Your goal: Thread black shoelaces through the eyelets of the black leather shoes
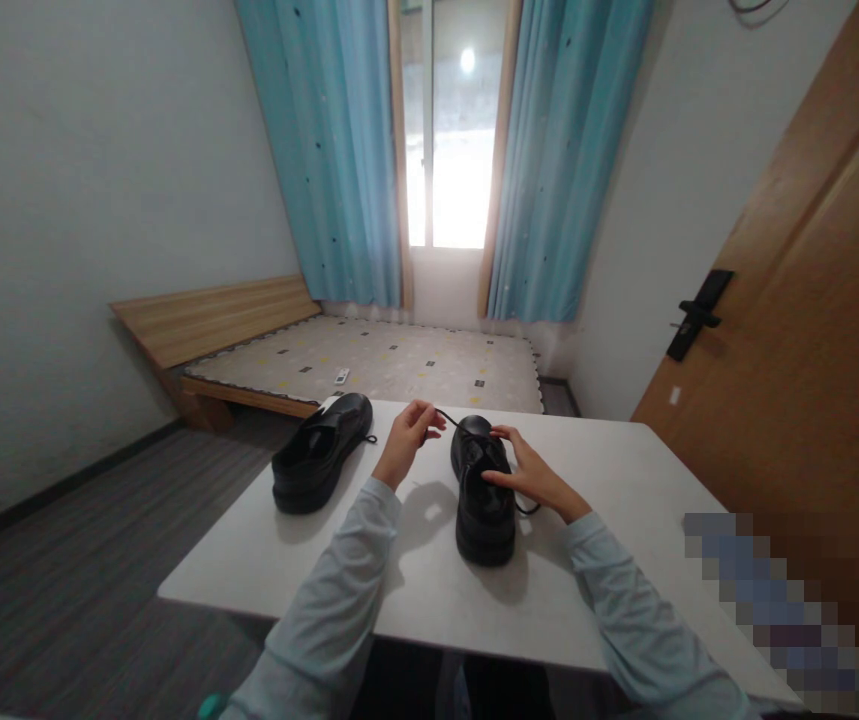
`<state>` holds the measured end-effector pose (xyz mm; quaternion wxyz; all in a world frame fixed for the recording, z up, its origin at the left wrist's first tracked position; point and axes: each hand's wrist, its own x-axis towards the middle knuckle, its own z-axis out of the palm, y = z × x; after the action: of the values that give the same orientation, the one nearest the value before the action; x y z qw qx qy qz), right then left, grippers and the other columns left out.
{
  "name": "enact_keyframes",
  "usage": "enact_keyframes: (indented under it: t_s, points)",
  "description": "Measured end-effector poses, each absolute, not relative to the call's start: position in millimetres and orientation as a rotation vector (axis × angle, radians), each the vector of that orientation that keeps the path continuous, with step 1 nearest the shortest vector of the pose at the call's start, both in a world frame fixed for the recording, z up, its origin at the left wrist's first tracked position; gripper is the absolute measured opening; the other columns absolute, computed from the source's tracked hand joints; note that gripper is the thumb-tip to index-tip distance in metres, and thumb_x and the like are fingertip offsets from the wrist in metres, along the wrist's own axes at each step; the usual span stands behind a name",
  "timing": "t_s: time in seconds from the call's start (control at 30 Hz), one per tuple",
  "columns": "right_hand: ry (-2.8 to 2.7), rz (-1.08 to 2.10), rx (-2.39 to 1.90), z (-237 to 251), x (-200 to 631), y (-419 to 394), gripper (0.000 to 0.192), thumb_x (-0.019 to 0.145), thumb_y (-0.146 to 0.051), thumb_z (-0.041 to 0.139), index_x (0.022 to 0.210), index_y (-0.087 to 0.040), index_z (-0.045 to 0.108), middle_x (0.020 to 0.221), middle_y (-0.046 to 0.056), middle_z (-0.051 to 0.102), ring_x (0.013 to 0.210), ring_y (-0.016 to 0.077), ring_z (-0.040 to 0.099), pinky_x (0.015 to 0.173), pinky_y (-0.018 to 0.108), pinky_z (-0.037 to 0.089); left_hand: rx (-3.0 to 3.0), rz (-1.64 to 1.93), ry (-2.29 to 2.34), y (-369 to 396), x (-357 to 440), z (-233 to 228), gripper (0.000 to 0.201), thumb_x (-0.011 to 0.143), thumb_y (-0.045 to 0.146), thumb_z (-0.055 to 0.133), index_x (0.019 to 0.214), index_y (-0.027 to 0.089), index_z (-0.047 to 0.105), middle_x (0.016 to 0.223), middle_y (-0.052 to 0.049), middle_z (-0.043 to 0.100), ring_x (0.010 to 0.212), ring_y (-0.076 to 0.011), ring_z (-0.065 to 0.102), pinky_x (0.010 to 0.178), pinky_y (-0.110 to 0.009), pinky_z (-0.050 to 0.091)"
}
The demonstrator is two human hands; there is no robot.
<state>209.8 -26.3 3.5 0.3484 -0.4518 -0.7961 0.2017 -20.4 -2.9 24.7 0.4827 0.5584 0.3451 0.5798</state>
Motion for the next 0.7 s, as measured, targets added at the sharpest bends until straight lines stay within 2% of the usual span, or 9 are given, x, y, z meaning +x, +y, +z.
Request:
enact_keyframes:
  t_s: [0.13, 0.27, 0.33, 0.53, 0.7]
  points:
    - [-2.025, 0.578, -1.185, 2.8, 210.3, -25.1, 0.065, 0.069, -0.053, 0.067, 0.120, -0.022, 0.044, 0.124, 0.011, 0.054, 0.117, 0.0262, 0.051, 0.100, 0.043, 0.038, 1.489, 1.344, 0.814, -6.2, -19.5, 26.0, 0.032, 0.076, 0.047, 0.060, 0.075, 0.015, 0.054, 0.071, -0.002, 0.058, 0.064, -0.0099, 0.053, 0.061, -0.022, 0.044]
    - [-1.943, 0.616, -1.130, 2.9, 211.6, -21.3, 0.036, 0.087, -0.050, 0.045, 0.108, -0.022, 0.052, 0.110, 0.007, 0.061, 0.107, 0.0218, 0.057, 0.095, 0.039, 0.042, 1.580, 1.267, 0.769, -10.6, -17.6, 27.0, 0.031, 0.074, 0.044, 0.063, 0.074, 0.013, 0.060, 0.066, -0.001, 0.058, 0.061, -0.0099, 0.050, 0.062, -0.023, 0.043]
    - [-1.913, 0.603, -1.119, 3.2, 212.7, -19.1, 0.031, 0.090, -0.046, 0.039, 0.101, -0.022, 0.055, 0.103, 0.006, 0.063, 0.102, 0.0210, 0.058, 0.093, 0.039, 0.043, 1.647, 1.227, 0.746, -13.2, -16.9, 28.4, 0.030, 0.076, 0.043, 0.063, 0.072, 0.013, 0.063, 0.064, -0.001, 0.058, 0.061, -0.0102, 0.050, 0.062, -0.024, 0.042]
    - [-1.826, 0.572, -1.164, 1.4, 213.9, -15.5, 0.020, 0.083, -0.039, 0.052, 0.087, -0.020, 0.059, 0.105, 0.009, 0.064, 0.103, 0.0252, 0.057, 0.088, 0.044, 0.045, 1.797, 1.103, 0.682, -19.8, -14.7, 33.5, 0.031, 0.073, 0.044, 0.066, 0.069, 0.014, 0.070, 0.070, -0.004, 0.060, 0.070, -0.0146, 0.054, 0.069, -0.027, 0.042]
    - [-1.788, 0.626, -1.159, -1.1, 211.7, -15.1, 0.016, 0.082, -0.037, 0.054, 0.085, -0.022, 0.058, 0.105, 0.009, 0.063, 0.101, 0.0250, 0.058, 0.083, 0.042, 0.047, 1.864, 0.970, 0.641, -22.7, -10.7, 33.2, 0.035, 0.072, 0.048, 0.066, 0.066, 0.014, 0.072, 0.067, -0.004, 0.053, 0.067, -0.0157, 0.050, 0.063, -0.028, 0.039]
